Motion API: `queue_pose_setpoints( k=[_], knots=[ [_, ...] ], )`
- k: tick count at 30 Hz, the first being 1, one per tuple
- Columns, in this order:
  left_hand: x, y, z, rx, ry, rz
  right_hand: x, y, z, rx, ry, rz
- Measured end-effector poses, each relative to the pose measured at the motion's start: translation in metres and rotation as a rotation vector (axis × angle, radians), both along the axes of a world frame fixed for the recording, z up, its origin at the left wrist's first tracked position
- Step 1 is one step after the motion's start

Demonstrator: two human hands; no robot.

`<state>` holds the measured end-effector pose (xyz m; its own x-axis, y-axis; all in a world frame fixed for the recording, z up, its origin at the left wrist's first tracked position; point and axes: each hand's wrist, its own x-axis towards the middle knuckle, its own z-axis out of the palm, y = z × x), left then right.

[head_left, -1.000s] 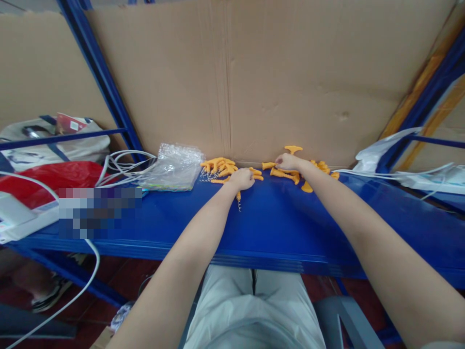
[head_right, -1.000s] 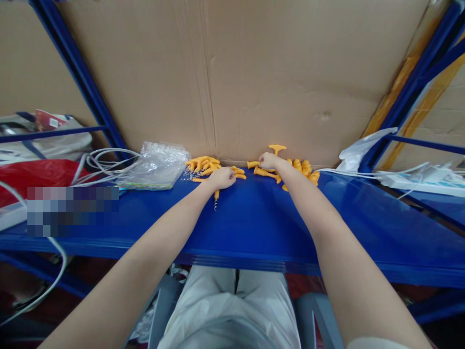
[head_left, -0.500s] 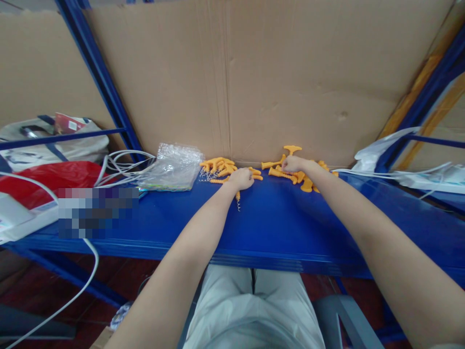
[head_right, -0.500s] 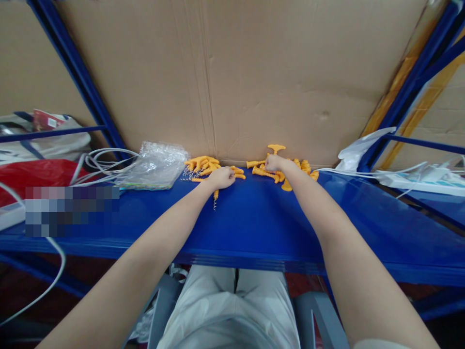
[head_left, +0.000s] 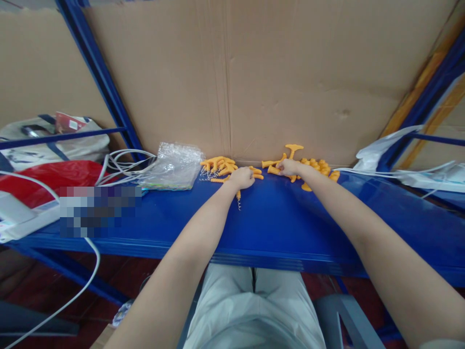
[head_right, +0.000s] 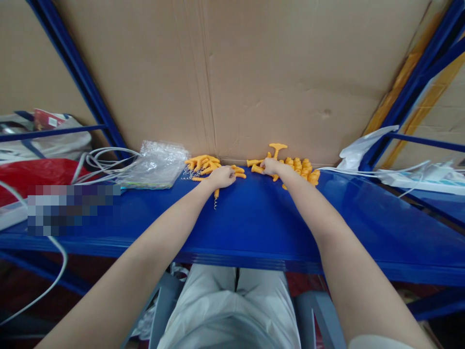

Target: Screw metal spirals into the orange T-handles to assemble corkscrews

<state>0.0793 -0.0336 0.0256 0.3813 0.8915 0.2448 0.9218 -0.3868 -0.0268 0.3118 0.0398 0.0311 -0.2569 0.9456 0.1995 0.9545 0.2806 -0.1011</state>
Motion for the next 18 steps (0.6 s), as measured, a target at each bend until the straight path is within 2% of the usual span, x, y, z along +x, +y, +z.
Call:
queue_pose_setpoints(
  k=[4, 12, 15, 18],
  knots=[
    [0.000, -0.001, 0.001, 0.004, 0.002, 0.004, -0.016, -0.010, 0.000, -0.033, -0.086, -0.019],
    [0.000, -0.001, 0.001, 0.007, 0.026, 0.008, -0.036, -0.026, -0.013, 0.074, -0.052, -0.027],
    [0.000, -0.001, 0.000, 0.022, 0.040, 0.007, -0.036, -0.032, -0.008, 0.068, -0.053, 0.030],
    [0.000, 0.001, -0.001, 0.026, 0.042, 0.001, -0.025, -0.038, 0.005, 0.067, -0.027, 0.067]
  ],
)
